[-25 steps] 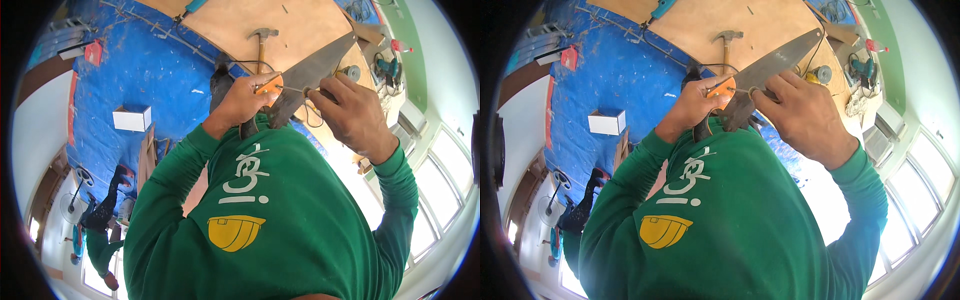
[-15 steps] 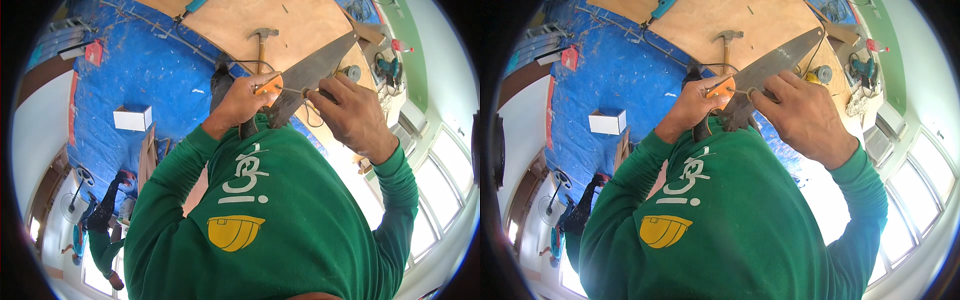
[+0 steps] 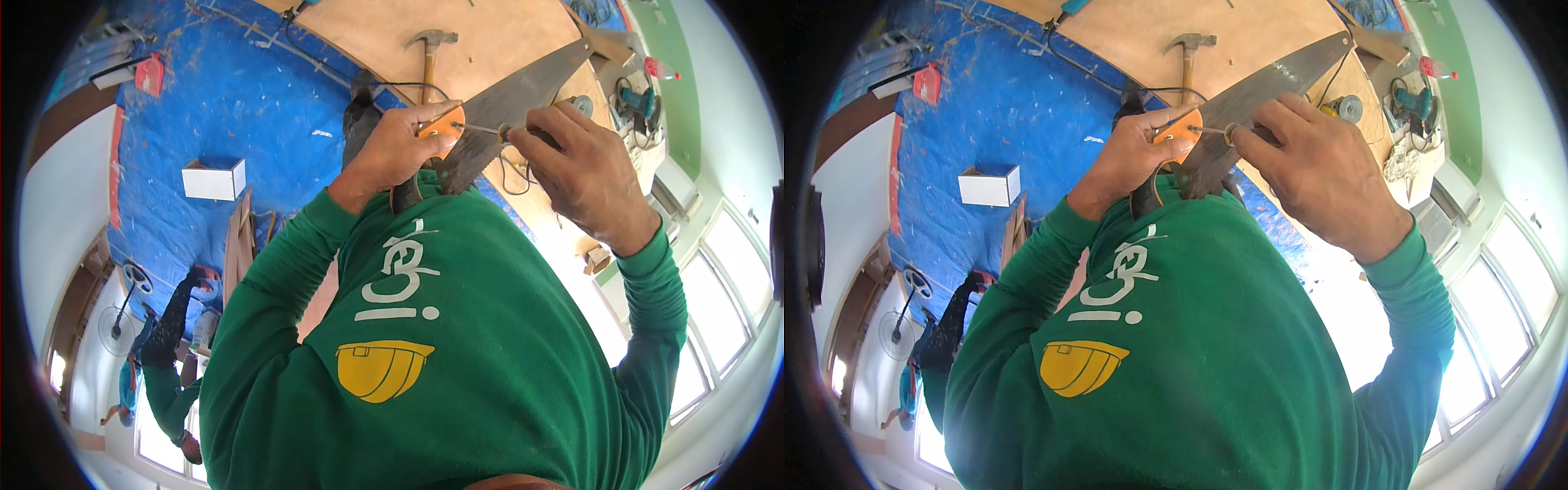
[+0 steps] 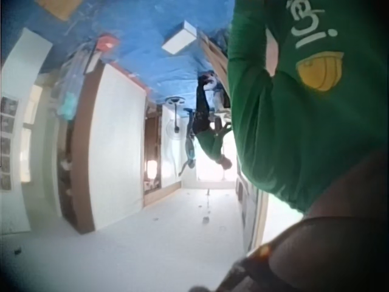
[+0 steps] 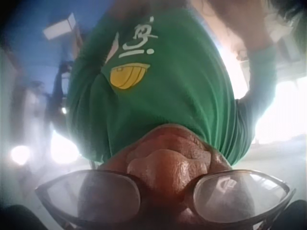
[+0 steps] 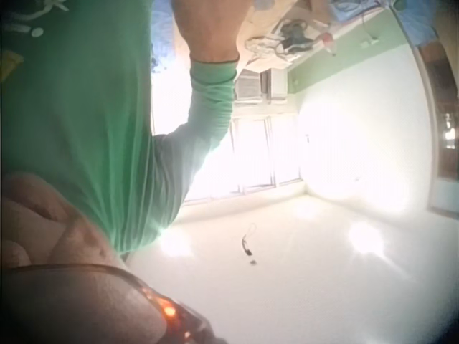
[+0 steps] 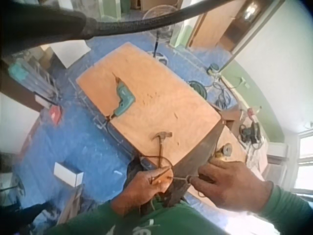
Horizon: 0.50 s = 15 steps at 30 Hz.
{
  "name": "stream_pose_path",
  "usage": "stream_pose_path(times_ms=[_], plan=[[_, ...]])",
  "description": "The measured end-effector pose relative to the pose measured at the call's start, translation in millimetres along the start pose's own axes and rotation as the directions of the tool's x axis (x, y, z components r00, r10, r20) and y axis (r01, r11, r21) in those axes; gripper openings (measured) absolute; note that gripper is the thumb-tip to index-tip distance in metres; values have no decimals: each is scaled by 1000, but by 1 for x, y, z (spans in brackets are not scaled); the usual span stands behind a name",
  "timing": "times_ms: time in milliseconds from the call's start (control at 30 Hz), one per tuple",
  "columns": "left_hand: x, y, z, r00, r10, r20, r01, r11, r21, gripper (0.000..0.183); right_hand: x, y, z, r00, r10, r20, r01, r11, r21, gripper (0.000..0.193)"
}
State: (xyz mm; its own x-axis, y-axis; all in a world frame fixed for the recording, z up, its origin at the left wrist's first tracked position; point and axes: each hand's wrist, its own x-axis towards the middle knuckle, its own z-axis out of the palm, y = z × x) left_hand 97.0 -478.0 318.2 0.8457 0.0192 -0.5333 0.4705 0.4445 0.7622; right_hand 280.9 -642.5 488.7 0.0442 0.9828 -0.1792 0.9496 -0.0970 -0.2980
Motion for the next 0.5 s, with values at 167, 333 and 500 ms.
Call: stream_pose_path(times_ms=[167,333,500], plan=[[1,2,0,1000,-8,16,7,1000,20,55,9,-5,-10,999,-35,3,35,999,-3,28],[-1,7,2,999,38,10,-38,999,20,53,13,1,-14,993,-70,-94,70,998,0,23],[-6,6,4,997,79,-6,-79,995,67,55,1,-14,-5,970,235,62,-233,972,-37,30]])
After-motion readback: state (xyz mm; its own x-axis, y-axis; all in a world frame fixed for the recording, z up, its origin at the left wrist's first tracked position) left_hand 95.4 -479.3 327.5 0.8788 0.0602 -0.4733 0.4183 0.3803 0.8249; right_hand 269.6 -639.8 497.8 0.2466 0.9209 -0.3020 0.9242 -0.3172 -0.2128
